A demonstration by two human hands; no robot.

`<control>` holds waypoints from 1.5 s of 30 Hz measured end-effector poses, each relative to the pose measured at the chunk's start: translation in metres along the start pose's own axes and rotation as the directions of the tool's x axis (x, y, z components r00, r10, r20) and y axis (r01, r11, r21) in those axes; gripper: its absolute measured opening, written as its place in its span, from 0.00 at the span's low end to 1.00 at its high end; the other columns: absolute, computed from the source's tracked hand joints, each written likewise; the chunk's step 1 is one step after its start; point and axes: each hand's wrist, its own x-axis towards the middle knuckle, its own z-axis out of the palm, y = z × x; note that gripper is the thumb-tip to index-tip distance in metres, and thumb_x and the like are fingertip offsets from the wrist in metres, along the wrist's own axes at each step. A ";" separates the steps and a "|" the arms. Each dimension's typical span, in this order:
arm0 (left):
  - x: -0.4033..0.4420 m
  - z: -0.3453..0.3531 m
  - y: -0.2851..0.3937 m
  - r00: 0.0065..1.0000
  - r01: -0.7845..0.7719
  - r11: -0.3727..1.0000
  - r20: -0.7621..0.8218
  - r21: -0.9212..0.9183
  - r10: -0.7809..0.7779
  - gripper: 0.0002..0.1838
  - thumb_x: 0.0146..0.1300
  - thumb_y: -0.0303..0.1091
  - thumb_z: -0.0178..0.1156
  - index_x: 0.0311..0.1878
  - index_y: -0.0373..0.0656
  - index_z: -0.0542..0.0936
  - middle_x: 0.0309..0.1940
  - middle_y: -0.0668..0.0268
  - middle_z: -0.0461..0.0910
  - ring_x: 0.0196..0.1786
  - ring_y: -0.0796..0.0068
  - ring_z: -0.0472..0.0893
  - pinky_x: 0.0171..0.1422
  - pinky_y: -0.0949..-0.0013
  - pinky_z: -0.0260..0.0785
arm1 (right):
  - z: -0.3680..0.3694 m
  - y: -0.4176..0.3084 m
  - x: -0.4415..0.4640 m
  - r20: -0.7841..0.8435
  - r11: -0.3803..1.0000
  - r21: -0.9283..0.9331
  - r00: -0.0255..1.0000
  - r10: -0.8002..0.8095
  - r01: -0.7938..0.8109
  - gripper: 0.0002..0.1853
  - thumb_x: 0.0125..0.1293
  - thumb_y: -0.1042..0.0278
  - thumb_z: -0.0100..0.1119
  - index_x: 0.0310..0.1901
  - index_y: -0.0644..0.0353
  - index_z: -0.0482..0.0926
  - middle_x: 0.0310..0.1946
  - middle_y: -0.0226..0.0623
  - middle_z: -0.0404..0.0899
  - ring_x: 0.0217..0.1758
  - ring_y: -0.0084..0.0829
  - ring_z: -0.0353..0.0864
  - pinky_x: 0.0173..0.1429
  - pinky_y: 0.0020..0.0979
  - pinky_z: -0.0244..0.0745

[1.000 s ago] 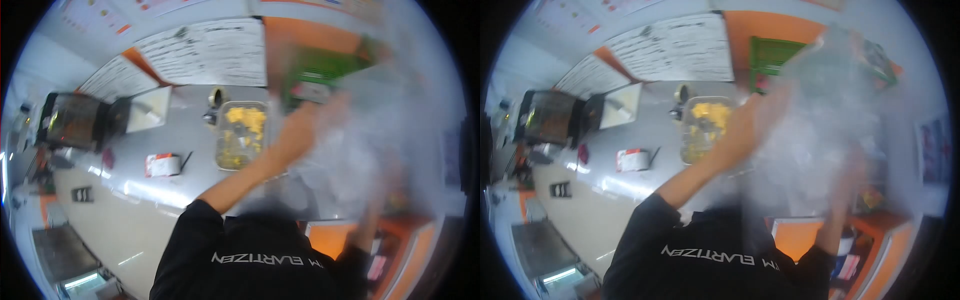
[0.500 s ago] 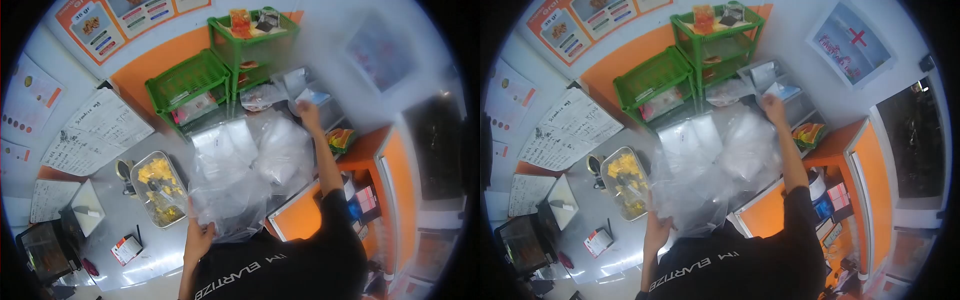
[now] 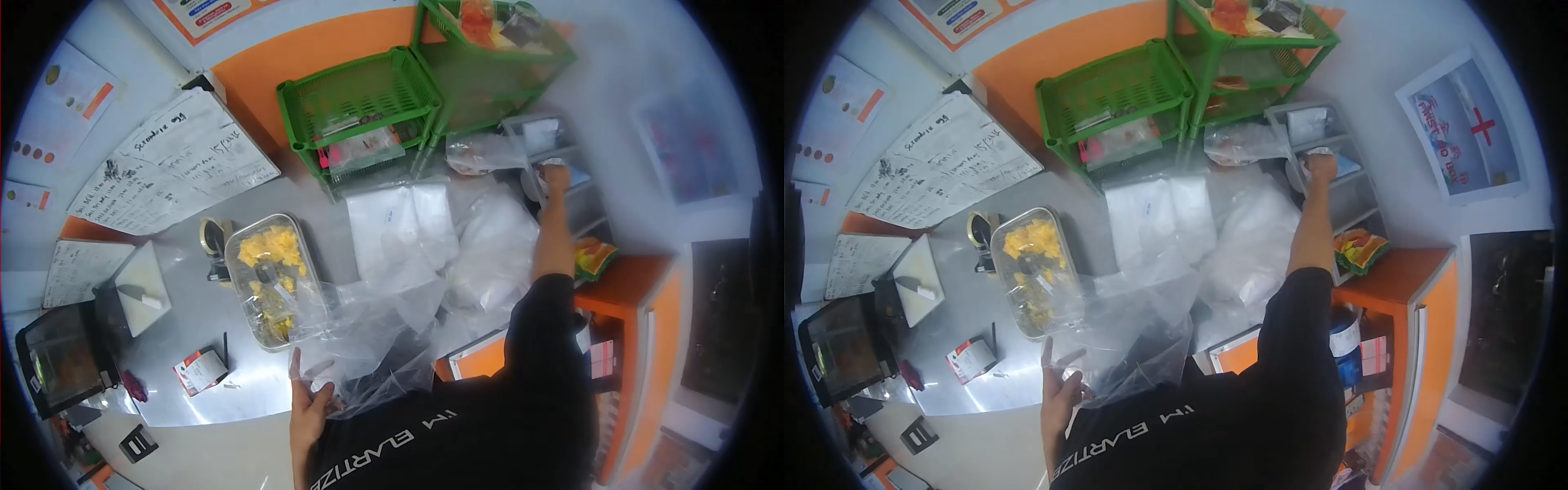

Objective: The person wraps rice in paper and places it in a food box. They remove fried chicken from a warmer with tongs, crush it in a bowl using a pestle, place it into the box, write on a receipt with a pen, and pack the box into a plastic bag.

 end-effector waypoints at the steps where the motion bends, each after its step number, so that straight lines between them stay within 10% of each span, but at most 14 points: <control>1: 0.002 -0.005 -0.001 1.000 -0.007 1.000 0.004 -0.013 0.007 0.53 0.71 0.16 0.55 0.88 0.60 0.35 0.73 0.47 0.72 0.30 0.75 0.82 0.37 0.72 0.81 | -0.008 0.005 0.011 0.122 0.994 -0.082 0.991 -0.061 0.072 0.12 0.60 0.62 0.70 0.38 0.62 0.90 0.42 0.48 0.92 0.47 0.44 0.92 0.54 0.44 0.83; 4: 0.003 -0.014 -0.004 1.000 -0.017 1.000 0.006 -0.021 0.017 0.52 0.72 0.16 0.55 0.89 0.59 0.37 0.72 0.48 0.73 0.34 0.75 0.83 0.40 0.71 0.83 | 0.030 0.070 0.082 0.156 0.892 0.440 0.987 0.038 -0.104 0.17 0.69 0.52 0.70 0.45 0.60 0.89 0.38 0.34 0.88 0.36 0.26 0.83 0.41 0.33 0.82; 10: 0.002 -0.022 -0.006 0.999 -0.045 0.999 0.002 -0.020 0.045 0.51 0.73 0.16 0.55 0.89 0.55 0.38 0.69 0.48 0.75 0.37 0.75 0.82 0.42 0.70 0.82 | 0.024 0.088 0.098 0.136 0.899 0.390 0.978 0.157 -0.198 0.08 0.67 0.66 0.69 0.36 0.61 0.83 0.32 0.29 0.83 0.32 0.25 0.82 0.32 0.28 0.78; 13: -0.002 -0.023 -0.007 0.999 -0.049 0.998 -0.011 -0.030 0.049 0.51 0.73 0.17 0.56 0.89 0.55 0.39 0.68 0.48 0.76 0.35 0.75 0.82 0.43 0.70 0.82 | 0.005 0.066 0.063 0.216 0.579 0.786 0.974 0.073 -0.218 0.12 0.62 0.74 0.74 0.43 0.73 0.84 0.32 0.42 0.87 0.29 0.33 0.85 0.28 0.36 0.84; 16: -0.005 -0.022 -0.007 0.999 -0.031 0.999 -0.016 -0.033 0.031 0.51 0.73 0.17 0.56 0.89 0.54 0.39 0.68 0.48 0.76 0.34 0.75 0.81 0.42 0.70 0.82 | -0.025 0.033 0.032 0.169 0.801 0.557 0.974 0.150 -0.220 0.12 0.60 0.80 0.74 0.45 0.70 0.84 0.36 0.42 0.87 0.31 0.32 0.86 0.32 0.37 0.88; 23: -0.004 -0.023 -0.010 0.999 -0.031 0.999 0.010 -0.019 0.031 0.50 0.74 0.19 0.57 0.89 0.53 0.39 0.69 0.48 0.75 0.34 0.76 0.81 0.42 0.71 0.82 | 0.008 0.103 0.126 0.033 0.959 0.143 0.967 -0.253 0.246 0.22 0.70 0.52 0.68 0.51 0.66 0.88 0.51 0.47 0.89 0.53 0.46 0.88 0.45 0.46 0.88; 28: -0.002 -0.026 -0.013 0.999 -0.041 0.998 0.009 0.039 0.041 0.51 0.74 0.19 0.58 0.89 0.53 0.39 0.68 0.48 0.75 0.35 0.76 0.82 0.42 0.71 0.81 | -0.014 0.093 0.120 -0.133 0.988 -0.123 0.985 -0.109 0.092 0.21 0.78 0.48 0.53 0.58 0.49 0.89 0.57 0.45 0.88 0.61 0.50 0.86 0.68 0.50 0.78; 31: -0.004 -0.026 -0.012 0.999 -0.048 0.997 0.021 0.055 0.047 0.53 0.72 0.18 0.60 0.89 0.54 0.38 0.69 0.49 0.75 0.35 0.75 0.82 0.41 0.71 0.81 | -0.030 0.097 0.106 -0.349 0.960 0.095 0.912 -0.217 0.265 0.30 0.68 0.44 0.67 0.55 0.68 0.88 0.53 0.55 0.89 0.61 0.53 0.86 0.68 0.45 0.75; 34: -0.004 -0.035 -0.012 0.991 -0.125 0.981 0.068 0.147 0.116 0.58 0.68 0.18 0.65 0.89 0.54 0.37 0.68 0.49 0.76 0.35 0.74 0.82 0.41 0.70 0.81 | -0.115 0.016 0.001 -0.529 0.881 0.450 0.838 0.133 0.145 0.29 0.70 0.44 0.65 0.54 0.68 0.88 0.48 0.52 0.90 0.58 0.49 0.88 0.66 0.43 0.77; 39: -0.005 -0.055 -0.003 0.984 -0.173 0.801 0.064 0.573 0.167 0.68 0.60 0.18 0.72 0.88 0.51 0.29 0.76 0.42 0.70 0.37 0.63 0.87 0.44 0.65 0.82 | -0.175 -0.081 -0.232 -0.004 0.395 0.903 0.925 -0.380 0.166 0.28 0.81 0.51 0.59 0.68 0.69 0.77 0.61 0.39 0.82 0.60 0.33 0.82 0.71 0.36 0.75; 41: -0.011 -0.060 0.009 0.988 -0.155 0.817 0.076 0.556 0.136 0.73 0.57 0.21 0.75 0.88 0.53 0.26 0.74 0.38 0.71 0.37 0.61 0.87 0.45 0.61 0.82 | -0.156 -0.091 -0.363 0.236 0.218 0.970 0.655 -0.718 -0.110 0.22 0.80 0.58 0.61 0.63 0.67 0.80 0.56 0.38 0.85 0.57 0.35 0.84 0.68 0.38 0.77; 43: -0.021 -0.070 0.027 0.992 -0.120 0.841 0.102 0.528 0.077 0.75 0.56 0.21 0.76 0.87 0.55 0.24 0.72 0.36 0.73 0.37 0.62 0.87 0.46 0.60 0.81 | -0.107 -0.154 -0.478 0.260 0.361 0.918 -0.438 -0.861 -0.166 0.19 0.79 0.61 0.58 0.61 0.65 0.81 0.53 0.41 0.86 0.55 0.40 0.86 0.65 0.40 0.79; 44: -0.027 -0.079 0.034 0.991 -0.109 0.828 0.126 0.550 0.046 0.75 0.55 0.21 0.76 0.87 0.55 0.24 0.72 0.36 0.73 0.37 0.63 0.87 0.47 0.61 0.81 | -0.081 -0.185 -0.534 0.214 0.408 0.907 -0.725 -0.655 -0.101 0.18 0.79 0.62 0.56 0.61 0.64 0.82 0.52 0.43 0.87 0.54 0.42 0.87 0.63 0.40 0.81; 45: -0.037 -0.092 0.036 0.991 -0.112 0.807 0.126 0.579 0.047 0.75 0.55 0.21 0.76 0.88 0.55 0.25 0.71 0.35 0.73 0.40 0.61 0.87 0.47 0.60 0.81 | -0.050 -0.201 -0.583 0.308 0.384 0.921 -0.723 -0.618 0.063 0.17 0.79 0.64 0.55 0.60 0.63 0.83 0.50 0.45 0.88 0.53 0.45 0.88 0.62 0.41 0.82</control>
